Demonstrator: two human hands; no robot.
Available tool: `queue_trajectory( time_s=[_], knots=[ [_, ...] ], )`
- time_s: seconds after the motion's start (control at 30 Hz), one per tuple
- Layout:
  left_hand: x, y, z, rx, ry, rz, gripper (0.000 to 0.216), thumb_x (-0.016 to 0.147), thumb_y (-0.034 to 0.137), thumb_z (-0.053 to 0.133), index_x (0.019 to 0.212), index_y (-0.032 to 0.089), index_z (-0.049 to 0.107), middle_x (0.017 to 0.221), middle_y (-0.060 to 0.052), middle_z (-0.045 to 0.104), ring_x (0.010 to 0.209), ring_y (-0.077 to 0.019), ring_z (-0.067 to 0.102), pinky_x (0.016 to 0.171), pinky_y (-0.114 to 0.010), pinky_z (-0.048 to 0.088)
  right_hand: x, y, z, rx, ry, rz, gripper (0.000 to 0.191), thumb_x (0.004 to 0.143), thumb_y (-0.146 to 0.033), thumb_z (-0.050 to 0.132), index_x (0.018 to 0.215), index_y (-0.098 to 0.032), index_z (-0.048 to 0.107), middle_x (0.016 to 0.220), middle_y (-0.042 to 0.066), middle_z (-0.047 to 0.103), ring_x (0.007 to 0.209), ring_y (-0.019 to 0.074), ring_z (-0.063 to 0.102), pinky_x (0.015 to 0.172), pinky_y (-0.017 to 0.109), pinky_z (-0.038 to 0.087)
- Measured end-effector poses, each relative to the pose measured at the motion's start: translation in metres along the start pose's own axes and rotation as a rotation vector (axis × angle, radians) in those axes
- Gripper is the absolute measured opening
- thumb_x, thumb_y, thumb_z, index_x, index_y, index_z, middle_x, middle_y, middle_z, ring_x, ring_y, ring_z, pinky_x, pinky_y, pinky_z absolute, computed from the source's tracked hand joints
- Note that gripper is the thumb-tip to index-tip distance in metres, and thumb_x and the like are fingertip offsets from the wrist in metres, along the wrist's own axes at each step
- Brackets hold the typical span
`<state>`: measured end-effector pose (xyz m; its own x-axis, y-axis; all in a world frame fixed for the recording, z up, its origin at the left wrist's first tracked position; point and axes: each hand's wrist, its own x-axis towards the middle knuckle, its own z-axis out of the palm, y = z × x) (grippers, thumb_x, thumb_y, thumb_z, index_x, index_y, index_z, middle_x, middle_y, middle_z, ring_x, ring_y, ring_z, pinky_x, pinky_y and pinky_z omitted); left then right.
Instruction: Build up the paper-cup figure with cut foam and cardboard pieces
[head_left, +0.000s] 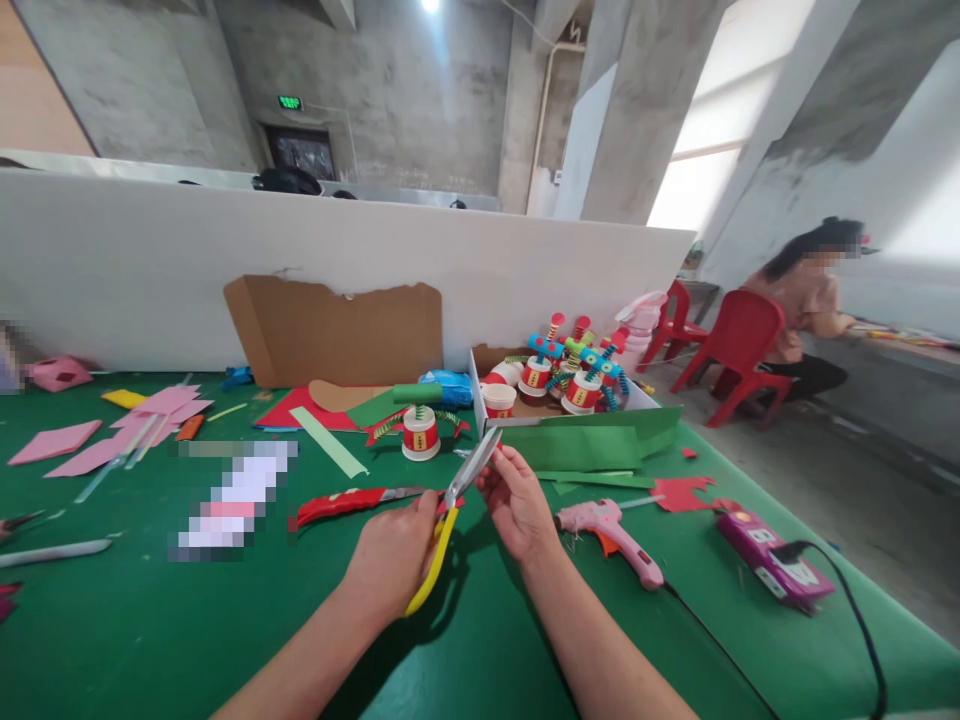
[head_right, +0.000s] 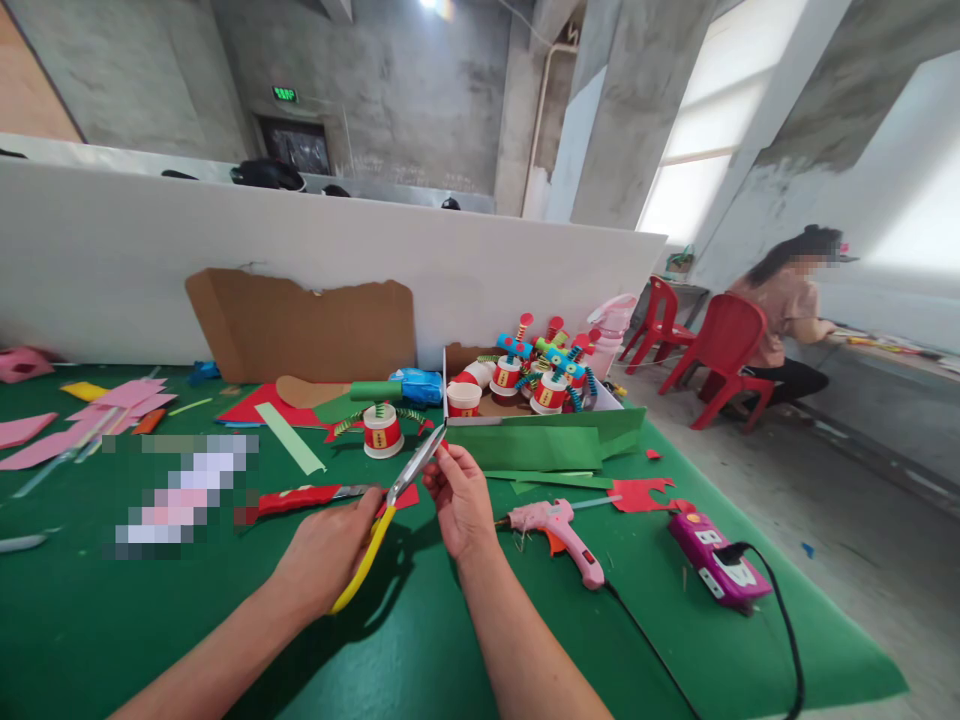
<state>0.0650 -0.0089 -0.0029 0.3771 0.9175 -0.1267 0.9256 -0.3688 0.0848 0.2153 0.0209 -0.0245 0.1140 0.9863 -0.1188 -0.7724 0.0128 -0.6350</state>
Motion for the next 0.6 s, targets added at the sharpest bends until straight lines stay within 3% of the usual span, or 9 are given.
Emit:
queue_trajectory(
  time_s=[0.6],
  knots=[
    [-0.0003, 0.0015, -0.0039, -0.001, -0.02, -0.002, 0.026, 0.088, 0.017, 0.04, 0.113, 0.014, 0.045, 0.096, -0.014, 0.069, 0.089, -0.0275, 0.068, 0.073, -0.036, 0.051, 0.0015, -0.0018, -0.0023, -0.016, -0.005, -0.009, 0.024, 0.057, -0.025, 0.084, 0.073, -0.019, 0.066, 0.063, -0.005, 0.063, 0.056, 0.007, 0.057, 0.054, 0.018, 0.047]
  ],
)
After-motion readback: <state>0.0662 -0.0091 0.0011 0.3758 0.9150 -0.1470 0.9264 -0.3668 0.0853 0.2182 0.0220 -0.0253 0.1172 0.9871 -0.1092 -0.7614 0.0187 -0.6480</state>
